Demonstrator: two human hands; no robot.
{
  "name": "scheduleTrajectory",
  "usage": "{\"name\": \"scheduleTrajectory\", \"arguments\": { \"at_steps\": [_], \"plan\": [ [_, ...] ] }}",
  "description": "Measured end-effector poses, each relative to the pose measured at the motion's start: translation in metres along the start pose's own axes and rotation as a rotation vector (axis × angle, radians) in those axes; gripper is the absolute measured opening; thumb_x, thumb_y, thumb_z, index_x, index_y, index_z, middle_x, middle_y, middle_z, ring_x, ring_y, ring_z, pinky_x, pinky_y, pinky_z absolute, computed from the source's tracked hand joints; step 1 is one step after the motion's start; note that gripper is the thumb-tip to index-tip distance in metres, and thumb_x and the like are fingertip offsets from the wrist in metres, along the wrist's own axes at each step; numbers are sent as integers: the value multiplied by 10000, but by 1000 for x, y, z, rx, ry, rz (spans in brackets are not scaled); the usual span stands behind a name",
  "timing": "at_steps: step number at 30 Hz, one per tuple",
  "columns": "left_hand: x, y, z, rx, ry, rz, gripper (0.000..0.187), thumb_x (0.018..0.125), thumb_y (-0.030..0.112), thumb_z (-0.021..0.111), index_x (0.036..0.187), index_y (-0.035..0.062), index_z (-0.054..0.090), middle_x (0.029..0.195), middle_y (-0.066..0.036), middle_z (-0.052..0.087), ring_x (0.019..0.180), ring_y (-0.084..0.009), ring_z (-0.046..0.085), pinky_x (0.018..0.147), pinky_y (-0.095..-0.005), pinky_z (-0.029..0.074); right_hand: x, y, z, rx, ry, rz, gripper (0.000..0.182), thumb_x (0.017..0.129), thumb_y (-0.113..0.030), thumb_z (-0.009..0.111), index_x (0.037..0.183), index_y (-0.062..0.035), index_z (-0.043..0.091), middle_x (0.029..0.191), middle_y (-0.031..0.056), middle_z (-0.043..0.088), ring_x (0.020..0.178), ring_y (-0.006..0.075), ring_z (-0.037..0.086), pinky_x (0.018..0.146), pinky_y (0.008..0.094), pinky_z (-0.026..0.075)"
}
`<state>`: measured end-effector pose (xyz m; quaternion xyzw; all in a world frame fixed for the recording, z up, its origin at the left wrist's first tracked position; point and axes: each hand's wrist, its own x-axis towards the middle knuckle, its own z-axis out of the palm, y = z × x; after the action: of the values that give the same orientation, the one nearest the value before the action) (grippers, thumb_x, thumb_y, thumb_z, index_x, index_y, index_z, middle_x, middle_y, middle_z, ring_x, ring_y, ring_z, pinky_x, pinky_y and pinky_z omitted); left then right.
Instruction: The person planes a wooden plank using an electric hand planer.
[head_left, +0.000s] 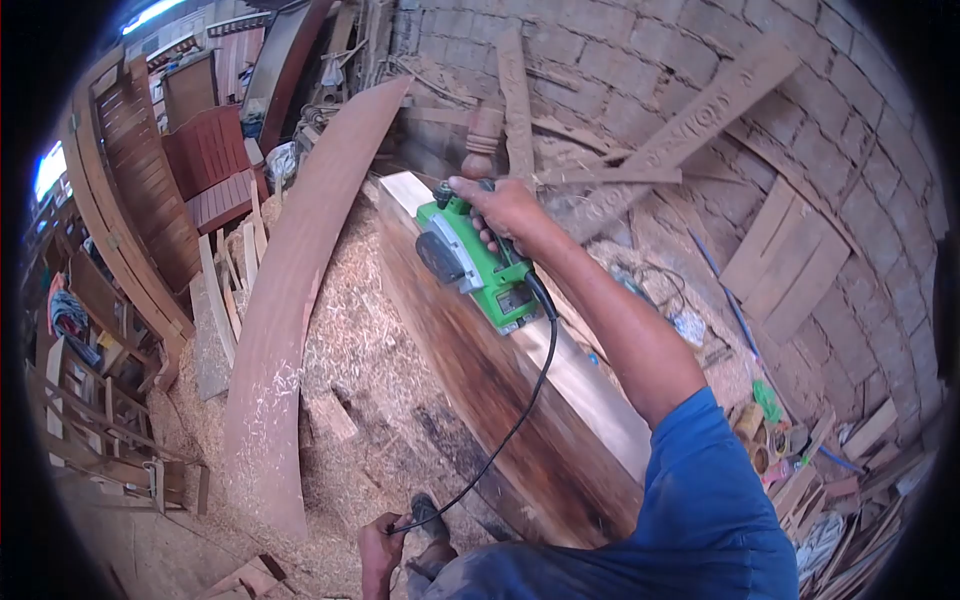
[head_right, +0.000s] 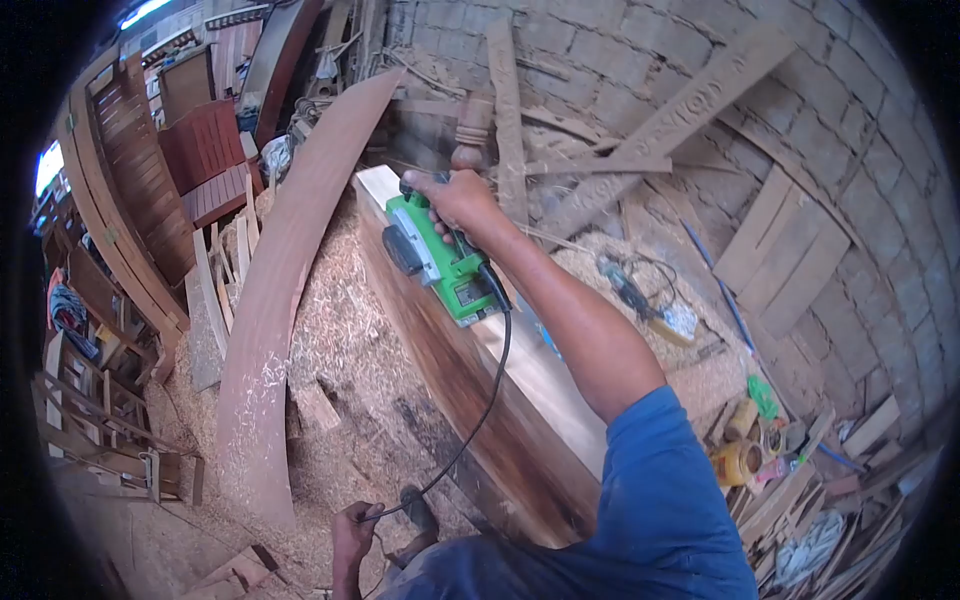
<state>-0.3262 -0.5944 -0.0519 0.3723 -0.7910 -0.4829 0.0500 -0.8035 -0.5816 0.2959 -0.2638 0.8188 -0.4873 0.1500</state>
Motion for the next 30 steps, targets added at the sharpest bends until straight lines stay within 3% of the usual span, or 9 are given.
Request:
{"name": "scheduleTrajectory", "arguments": {
  "at_steps": [5,13,16,19,22,28,30],
  "plan": [
    [55,-2,-27,53,32,-35,373,978,366,831,919,-2,804,644,-155,639,592,-208,603,606,-405,488,75,-9,26,-18,-12,21,599,1005,-617,752,843,-52,634,662,-5,570,453,101,536,417,291,452],
    [92,-15,-50,-5,67,-54,321,982,281,816,868,-15,768,613,-123,579,579,-170,536,564,-401,427,152,-32,62,-5,-15,-17,669,999,-652,741,718,-59,611,612,19,583,447,118,522,422,299,435],
    [98,-27,-49,-8,58,-82,299,978,305,810,961,7,816,678,-201,682,598,-293,680,602,-430,498,177,-36,72,3,-12,-17,669,997,-655,742,729,-55,616,612,16,579,439,122,523,415,299,435],
    [100,-37,-42,-51,77,-91,248,974,247,807,970,0,816,660,-177,676,593,-240,672,599,-410,498,207,-35,81,8,-29,-59,666,997,-650,745,738,-49,621,620,17,583,444,123,526,405,301,436],
    [96,-35,-35,-182,111,-83,330,981,249,805,811,-21,721,614,-31,554,589,-116,475,541,-370,384,234,-37,92,27,-14,-68,669,982,-656,759,745,-45,626,629,25,591,444,125,530,399,300,441],
    [75,-23,-18,-289,162,-166,290,1002,234,791,880,-26,755,628,6,553,584,-98,491,532,-344,380,270,-45,111,119,-51,-129,662,966,-652,782,794,-26,649,655,41,604,461,138,541,418,307,459],
    [56,-8,-13,-301,198,-194,292,1011,248,782,915,-27,763,632,3,557,585,-101,492,536,-338,382,269,-45,112,160,-21,-142,606,990,-588,782,825,-12,688,664,56,616,477,159,557,434,329,471]
  ]
}}
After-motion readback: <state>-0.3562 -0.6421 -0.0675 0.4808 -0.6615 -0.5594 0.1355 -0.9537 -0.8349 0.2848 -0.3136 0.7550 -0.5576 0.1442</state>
